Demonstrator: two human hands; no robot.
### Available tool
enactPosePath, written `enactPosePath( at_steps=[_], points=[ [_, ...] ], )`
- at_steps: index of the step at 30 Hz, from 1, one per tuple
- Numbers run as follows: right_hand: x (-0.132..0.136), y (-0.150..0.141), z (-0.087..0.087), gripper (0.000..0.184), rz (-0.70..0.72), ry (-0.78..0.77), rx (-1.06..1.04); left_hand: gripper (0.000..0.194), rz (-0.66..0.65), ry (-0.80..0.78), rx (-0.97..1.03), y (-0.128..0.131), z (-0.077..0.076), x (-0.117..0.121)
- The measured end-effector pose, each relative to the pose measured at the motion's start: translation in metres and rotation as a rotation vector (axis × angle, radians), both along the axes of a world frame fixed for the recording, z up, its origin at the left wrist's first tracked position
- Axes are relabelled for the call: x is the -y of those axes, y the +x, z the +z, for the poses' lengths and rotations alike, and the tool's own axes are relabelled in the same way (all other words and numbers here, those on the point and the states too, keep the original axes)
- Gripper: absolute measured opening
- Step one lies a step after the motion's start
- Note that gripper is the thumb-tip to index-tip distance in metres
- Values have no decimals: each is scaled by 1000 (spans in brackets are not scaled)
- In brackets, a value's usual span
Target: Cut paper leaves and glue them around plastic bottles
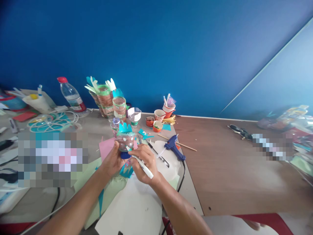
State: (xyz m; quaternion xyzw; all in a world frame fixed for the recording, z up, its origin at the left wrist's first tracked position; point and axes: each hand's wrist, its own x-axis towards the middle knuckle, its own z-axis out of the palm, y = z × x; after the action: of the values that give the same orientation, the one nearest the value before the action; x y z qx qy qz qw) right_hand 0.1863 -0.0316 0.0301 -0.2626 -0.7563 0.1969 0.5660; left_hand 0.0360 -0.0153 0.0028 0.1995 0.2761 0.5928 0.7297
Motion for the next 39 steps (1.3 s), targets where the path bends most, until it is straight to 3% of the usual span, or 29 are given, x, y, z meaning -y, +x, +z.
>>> enactPosePath(
  at_steps=[22, 39],
  points=[
    [-3, 4, -4, 20, -60, -34, 25, 39, 30, -52, 32, -1, -1, -3],
    [-3, 6, 5, 21, -126, -78, 20, 37, 31, -69, 64, -3, 3, -1]
  ],
)
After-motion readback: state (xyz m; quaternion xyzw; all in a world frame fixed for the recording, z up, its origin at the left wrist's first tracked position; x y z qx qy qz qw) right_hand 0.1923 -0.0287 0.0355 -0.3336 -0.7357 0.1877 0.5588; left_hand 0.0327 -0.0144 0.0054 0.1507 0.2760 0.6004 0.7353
